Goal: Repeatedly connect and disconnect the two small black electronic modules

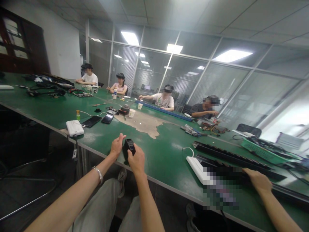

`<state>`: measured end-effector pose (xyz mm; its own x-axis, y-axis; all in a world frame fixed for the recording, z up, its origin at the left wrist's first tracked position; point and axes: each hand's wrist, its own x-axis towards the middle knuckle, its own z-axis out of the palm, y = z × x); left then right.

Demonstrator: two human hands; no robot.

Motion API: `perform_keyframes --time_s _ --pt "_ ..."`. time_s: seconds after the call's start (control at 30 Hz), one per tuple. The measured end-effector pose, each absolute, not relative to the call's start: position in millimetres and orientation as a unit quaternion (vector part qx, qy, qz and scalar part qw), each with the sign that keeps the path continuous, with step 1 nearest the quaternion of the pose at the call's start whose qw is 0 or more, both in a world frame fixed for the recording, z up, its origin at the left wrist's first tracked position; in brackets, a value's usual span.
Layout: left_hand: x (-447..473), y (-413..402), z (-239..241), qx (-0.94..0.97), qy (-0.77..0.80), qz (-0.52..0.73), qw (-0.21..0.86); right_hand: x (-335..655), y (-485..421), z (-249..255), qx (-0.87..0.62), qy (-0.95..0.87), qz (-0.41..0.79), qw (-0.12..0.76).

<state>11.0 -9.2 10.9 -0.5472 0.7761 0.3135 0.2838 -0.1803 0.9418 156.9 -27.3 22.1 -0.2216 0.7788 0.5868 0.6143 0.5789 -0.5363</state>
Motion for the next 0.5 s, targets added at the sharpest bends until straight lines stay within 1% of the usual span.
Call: perform_keyframes --time_s 0.27,0.37,0.5 --pt "12 -7 8 0.428 0.603 0.643 0.198 177 -8 43 -0.499 -0.680 0.166 0.511" --pt "13 -7 7 0.430 0.604 0.643 0.194 191 0 38 -0.529 -0.656 0.151 0.517" --pt "12 -6 7 0.437 0.607 0.637 0.188 205 10 19 -0.540 -0.664 0.114 0.504"
